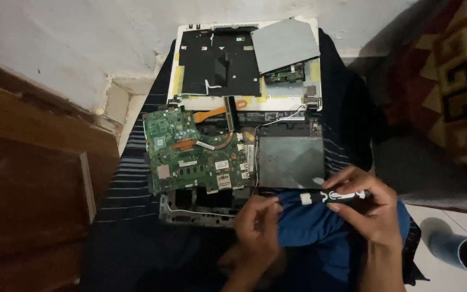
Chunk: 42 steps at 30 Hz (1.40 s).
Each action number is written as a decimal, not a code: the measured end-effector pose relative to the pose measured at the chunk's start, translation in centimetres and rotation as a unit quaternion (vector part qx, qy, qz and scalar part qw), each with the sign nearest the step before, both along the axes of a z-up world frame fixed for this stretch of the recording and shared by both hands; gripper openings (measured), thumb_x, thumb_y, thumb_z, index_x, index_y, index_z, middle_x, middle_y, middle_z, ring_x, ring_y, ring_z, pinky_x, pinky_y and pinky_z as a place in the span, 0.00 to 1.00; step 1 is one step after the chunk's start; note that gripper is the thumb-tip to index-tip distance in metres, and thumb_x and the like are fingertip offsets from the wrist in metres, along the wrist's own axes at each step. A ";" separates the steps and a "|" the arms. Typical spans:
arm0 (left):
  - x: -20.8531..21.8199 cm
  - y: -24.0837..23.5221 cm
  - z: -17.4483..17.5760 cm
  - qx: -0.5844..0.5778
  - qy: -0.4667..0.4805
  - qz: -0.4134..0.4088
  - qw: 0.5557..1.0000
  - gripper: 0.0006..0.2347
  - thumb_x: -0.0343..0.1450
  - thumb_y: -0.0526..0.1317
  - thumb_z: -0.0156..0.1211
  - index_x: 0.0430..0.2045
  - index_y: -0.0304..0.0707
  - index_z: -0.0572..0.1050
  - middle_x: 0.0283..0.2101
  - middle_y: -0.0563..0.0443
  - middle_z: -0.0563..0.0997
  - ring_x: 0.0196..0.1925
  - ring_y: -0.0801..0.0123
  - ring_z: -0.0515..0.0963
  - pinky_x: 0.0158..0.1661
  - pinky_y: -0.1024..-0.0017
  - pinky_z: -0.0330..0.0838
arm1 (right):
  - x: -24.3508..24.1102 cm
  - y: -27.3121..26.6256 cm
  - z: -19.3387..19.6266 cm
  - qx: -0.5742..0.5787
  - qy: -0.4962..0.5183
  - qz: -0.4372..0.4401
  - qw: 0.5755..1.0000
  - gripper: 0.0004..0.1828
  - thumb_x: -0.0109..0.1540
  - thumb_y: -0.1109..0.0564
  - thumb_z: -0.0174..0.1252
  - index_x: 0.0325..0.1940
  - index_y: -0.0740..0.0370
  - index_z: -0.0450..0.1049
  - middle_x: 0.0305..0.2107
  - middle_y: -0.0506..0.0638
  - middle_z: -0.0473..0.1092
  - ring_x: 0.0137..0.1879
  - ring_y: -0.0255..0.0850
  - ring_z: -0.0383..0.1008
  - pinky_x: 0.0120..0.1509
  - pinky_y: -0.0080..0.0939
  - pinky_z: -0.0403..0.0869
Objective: The person uses a screwdriver to remove screws from a laptop motherboard while it rests on their lap. They then lift the motherboard out of the laptop chassis, flip it over, and continue to unscrew components from the board.
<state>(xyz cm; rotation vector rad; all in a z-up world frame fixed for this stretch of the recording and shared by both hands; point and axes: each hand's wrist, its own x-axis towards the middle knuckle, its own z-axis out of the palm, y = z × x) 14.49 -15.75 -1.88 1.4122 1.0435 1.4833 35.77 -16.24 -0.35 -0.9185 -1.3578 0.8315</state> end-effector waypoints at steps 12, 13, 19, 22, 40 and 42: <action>-2.3 0.3 1.1 0.082 0.137 -0.049 0.986 0.04 0.73 0.31 0.55 0.39 0.34 0.75 0.34 0.44 0.81 0.33 0.65 0.82 0.34 0.71 0.80 | -0.5 0.7 -0.4 -0.123 0.014 0.023 0.992 0.15 0.56 0.55 0.70 0.43 0.57 0.74 0.35 0.50 0.76 0.42 0.37 0.76 0.49 0.35 0.74; -2.2 0.3 1.2 0.080 0.133 -0.044 0.987 0.04 0.73 0.31 0.55 0.39 0.34 0.75 0.34 0.44 0.81 0.33 0.65 0.82 0.34 0.71 0.80 | -0.6 0.8 -0.3 -0.125 0.009 0.027 0.992 0.15 0.56 0.55 0.70 0.43 0.57 0.74 0.35 0.50 0.76 0.42 0.37 0.76 0.49 0.35 0.74; -2.2 0.5 2.0 0.083 0.117 -0.030 0.989 0.03 0.73 0.30 0.56 0.34 0.31 0.77 0.33 0.43 0.82 0.33 0.58 0.82 0.37 0.64 0.76 | 0.2 1.1 -1.8 -0.150 0.016 0.022 0.988 0.15 0.54 0.59 0.70 0.41 0.59 0.72 0.34 0.53 0.74 0.41 0.38 0.75 0.47 0.36 0.72; -2.7 0.7 2.4 0.111 0.105 -0.049 0.987 0.04 0.72 0.26 0.57 0.37 0.27 0.77 0.33 0.40 0.80 0.33 0.55 0.82 0.34 0.64 0.77 | 0.0 1.5 -1.8 -0.138 0.036 0.045 0.989 0.15 0.55 0.59 0.69 0.42 0.59 0.73 0.32 0.52 0.74 0.39 0.39 0.74 0.44 0.36 0.72; -5.0 4.5 4.9 0.008 0.114 -0.190 0.975 0.15 0.66 0.39 0.71 0.45 0.40 0.77 0.43 0.50 0.82 0.34 0.65 0.79 0.37 0.70 0.74 | -0.7 1.4 -2.3 -0.086 0.109 -0.004 0.990 0.16 0.55 0.55 0.67 0.43 0.60 0.70 0.30 0.57 0.71 0.33 0.40 0.71 0.42 0.36 0.69; -4.7 6.4 4.5 0.125 0.264 -0.110 0.950 0.05 0.72 0.36 0.63 0.37 0.34 0.79 0.44 0.42 0.82 0.47 0.54 0.81 0.46 0.59 0.77 | -0.6 1.3 -2.1 -0.070 0.141 -0.063 0.986 0.17 0.54 0.56 0.66 0.43 0.60 0.70 0.32 0.54 0.69 0.41 0.41 0.71 0.48 0.36 0.69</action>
